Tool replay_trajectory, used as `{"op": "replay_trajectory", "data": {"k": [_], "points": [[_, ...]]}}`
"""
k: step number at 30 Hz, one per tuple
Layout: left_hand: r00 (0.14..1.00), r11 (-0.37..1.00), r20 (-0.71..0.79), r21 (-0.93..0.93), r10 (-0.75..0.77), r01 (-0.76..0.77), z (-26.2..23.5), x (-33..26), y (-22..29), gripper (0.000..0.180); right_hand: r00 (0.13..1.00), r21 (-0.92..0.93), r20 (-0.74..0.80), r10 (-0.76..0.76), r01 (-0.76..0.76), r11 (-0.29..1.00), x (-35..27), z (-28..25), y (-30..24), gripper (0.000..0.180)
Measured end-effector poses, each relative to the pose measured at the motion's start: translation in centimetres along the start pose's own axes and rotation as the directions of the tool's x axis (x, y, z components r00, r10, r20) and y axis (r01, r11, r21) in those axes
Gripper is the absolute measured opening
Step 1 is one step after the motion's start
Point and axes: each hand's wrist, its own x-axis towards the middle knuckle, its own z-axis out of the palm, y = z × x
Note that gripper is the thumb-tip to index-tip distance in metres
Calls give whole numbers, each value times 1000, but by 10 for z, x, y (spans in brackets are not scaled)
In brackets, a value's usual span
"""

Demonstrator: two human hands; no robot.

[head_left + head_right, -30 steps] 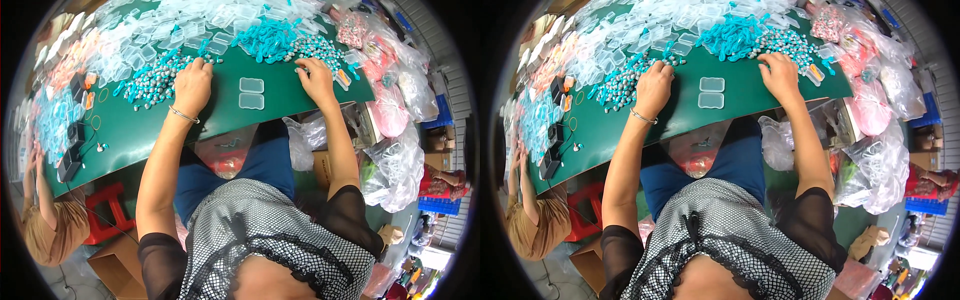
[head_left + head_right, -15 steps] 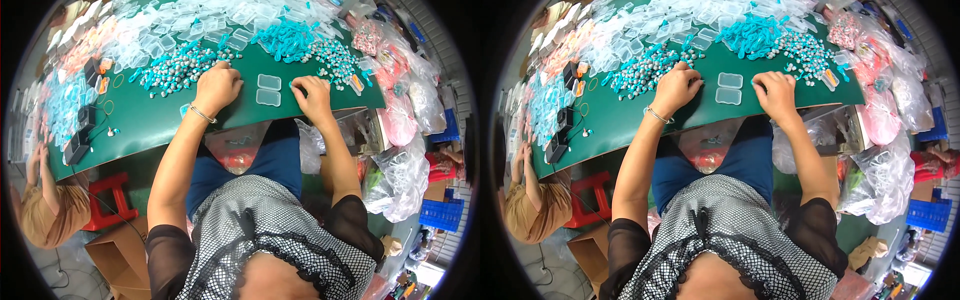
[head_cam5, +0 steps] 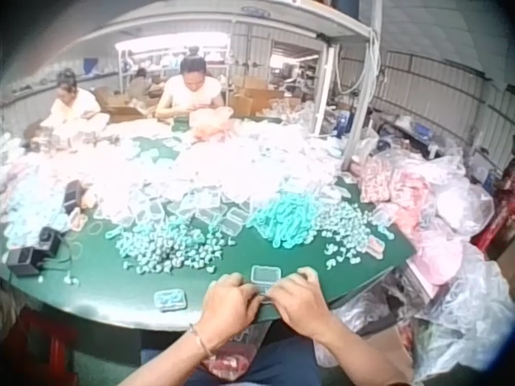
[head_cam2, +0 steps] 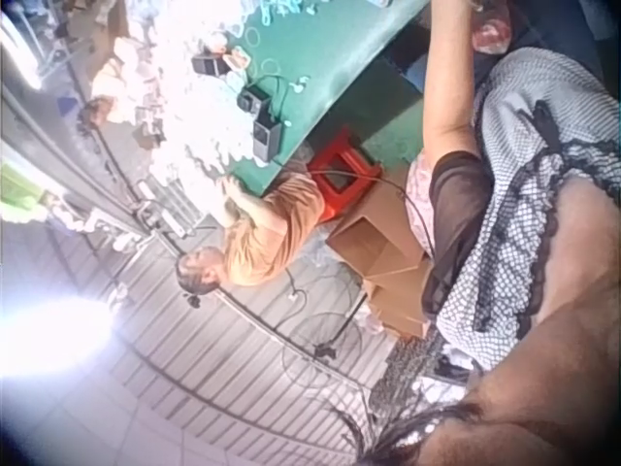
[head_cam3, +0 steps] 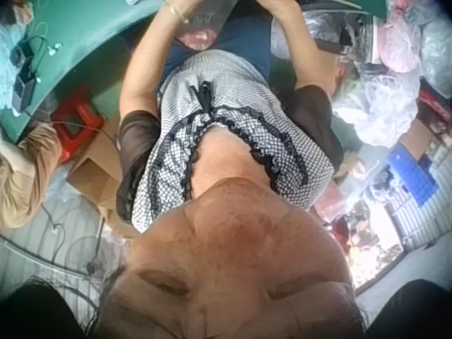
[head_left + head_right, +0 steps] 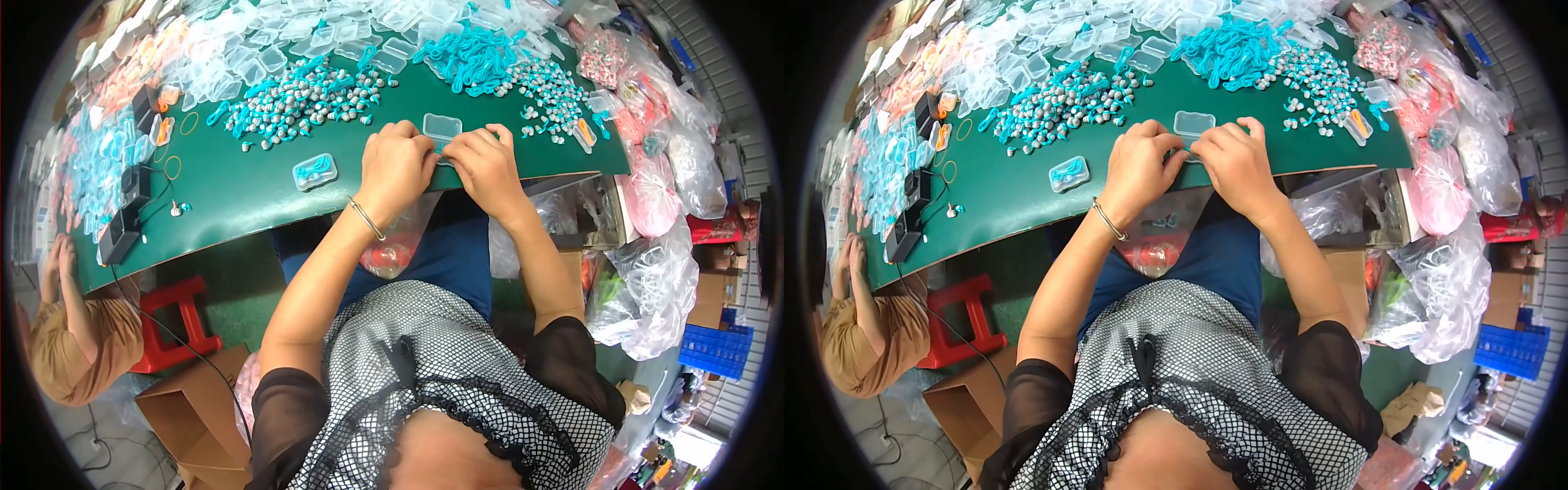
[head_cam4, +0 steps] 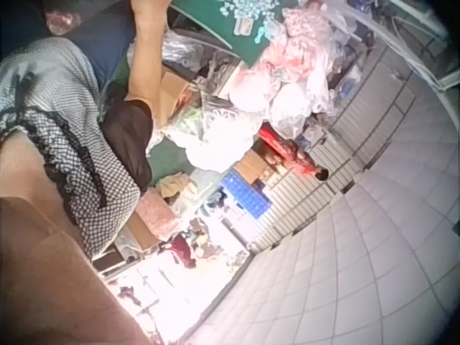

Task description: The recorder is packing small beads and hooks into clear plastic cases at a factory workbench.

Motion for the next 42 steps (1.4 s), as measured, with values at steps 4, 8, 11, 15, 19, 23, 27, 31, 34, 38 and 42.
{"op": "replay_trajectory", "data": {"k": [4,8,11,15,19,23,27,31,34,38,42], "points": [[996,996,44,-19,-82,83,4,-7,-1,18,997,41,51,-66,64,997,0,-10,-3,13],[994,994,32,-48,-100,101,-1,-8,0,31,998,80,11,-67,65,995,10,-15,12,19],[997,994,18,-77,-73,74,-6,-8,1,41,993,-53,-116,-12,6,999,35,-5,48,22],[994,998,108,-53,-31,36,-10,-6,-4,47,993,-309,-92,-67,36,950,67,25,90,20],[994,995,102,-88,-26,35,-11,-11,-5,49,992,-400,107,-62,100,911,79,24,100,15],[995,993,91,-107,-39,49,-12,-16,-7,49,975,-352,117,-187,217,910,75,18,98,15],[998,992,49,-118,-35,40,-10,-20,-9,48,983,-193,107,-151,170,966,61,5,85,13],[999,989,25,-146,-25,28,-8,-20,-10,48,998,196,32,61,-66,978,41,0,74,16],[999,988,28,-148,-36,40,-8,-20,-9,48,999,46,5,50,-50,998,37,-2,71,20],[999,987,12,-159,-32,33,-6,-21,-12,47,984,-7,134,115,-115,993,26,-1,75,23],[1000,986,4,-163,-29,29,-6,-22,-12,46,995,-81,51,91,-87,993,23,2,62,26]]}}
